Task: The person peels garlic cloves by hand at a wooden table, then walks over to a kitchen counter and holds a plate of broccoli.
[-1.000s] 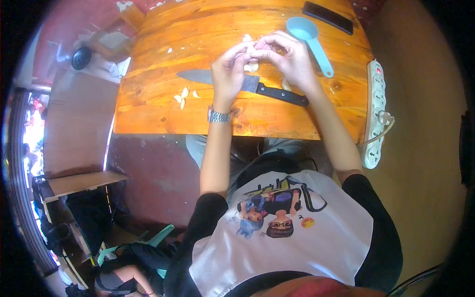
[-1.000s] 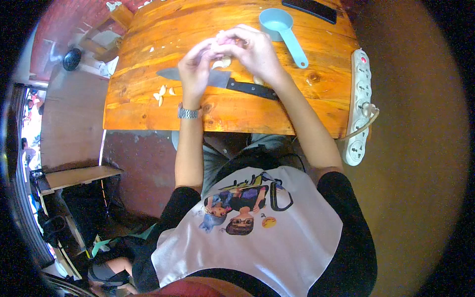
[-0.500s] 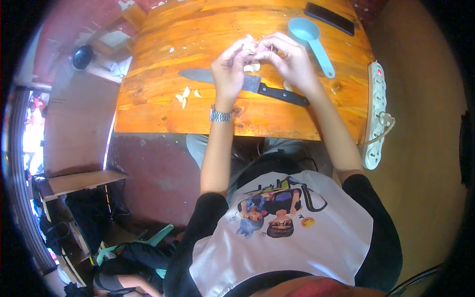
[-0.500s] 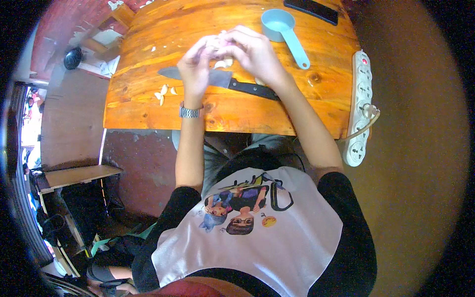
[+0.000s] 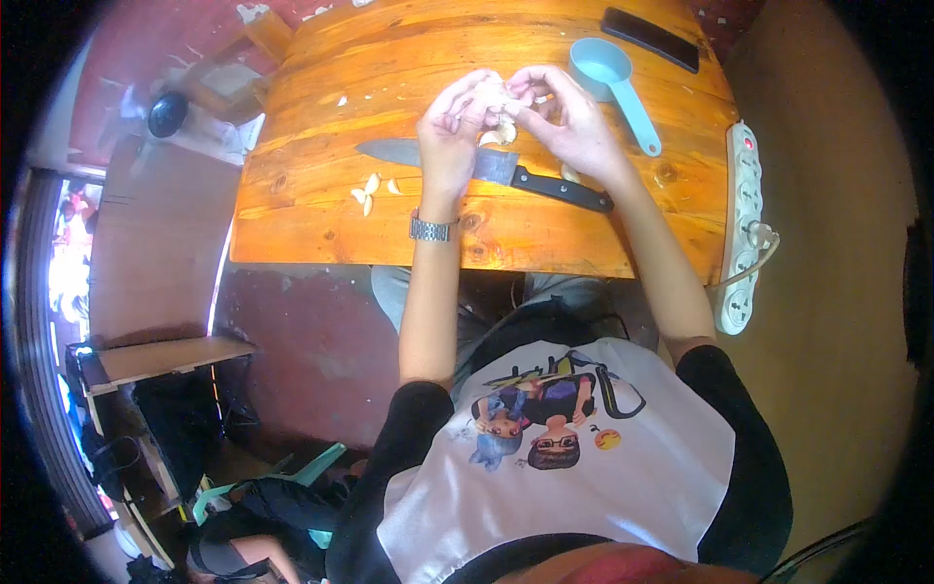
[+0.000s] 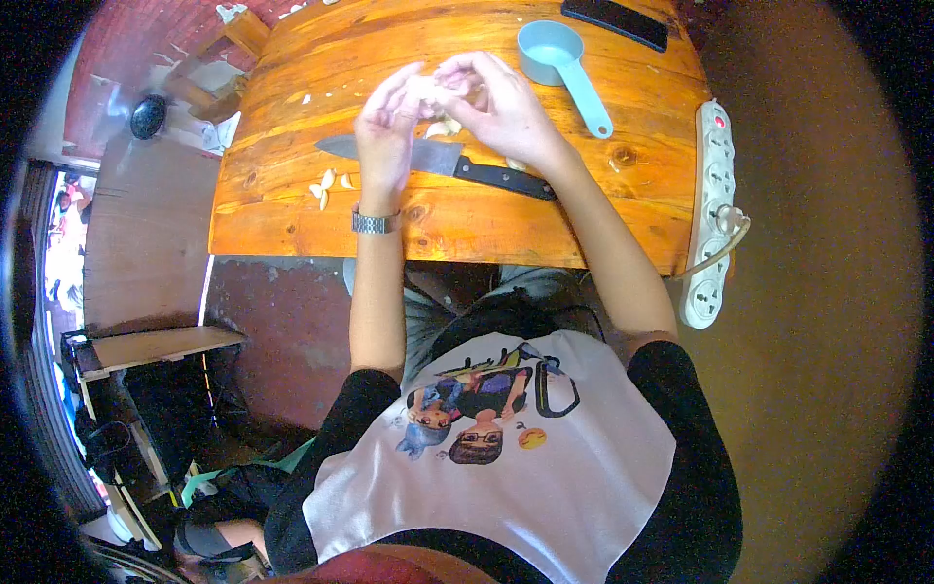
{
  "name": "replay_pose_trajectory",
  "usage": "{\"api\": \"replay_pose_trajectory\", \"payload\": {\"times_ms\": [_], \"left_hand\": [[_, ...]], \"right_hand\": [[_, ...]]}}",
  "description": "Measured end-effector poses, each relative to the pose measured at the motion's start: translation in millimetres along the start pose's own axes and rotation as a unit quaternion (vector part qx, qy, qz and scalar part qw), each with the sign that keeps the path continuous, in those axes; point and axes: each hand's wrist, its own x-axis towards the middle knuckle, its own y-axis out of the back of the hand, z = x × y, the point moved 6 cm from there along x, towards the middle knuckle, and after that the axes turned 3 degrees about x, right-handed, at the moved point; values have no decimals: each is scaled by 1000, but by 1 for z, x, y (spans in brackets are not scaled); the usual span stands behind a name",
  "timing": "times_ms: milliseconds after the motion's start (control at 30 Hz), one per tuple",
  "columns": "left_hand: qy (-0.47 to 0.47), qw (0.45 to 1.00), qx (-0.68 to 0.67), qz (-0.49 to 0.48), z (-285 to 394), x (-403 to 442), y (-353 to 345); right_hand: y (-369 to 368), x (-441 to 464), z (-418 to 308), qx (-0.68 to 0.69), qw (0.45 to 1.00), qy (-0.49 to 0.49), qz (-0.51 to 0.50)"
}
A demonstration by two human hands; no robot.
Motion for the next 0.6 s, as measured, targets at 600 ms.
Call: {"api": "replay_pose_trajectory", "payload": {"times_ms": [600], "left_hand": [[-18, 996, 67, 63, 3, -3, 3]], "right_hand": [[-3, 0, 8, -57, 998, 35, 6]]}}
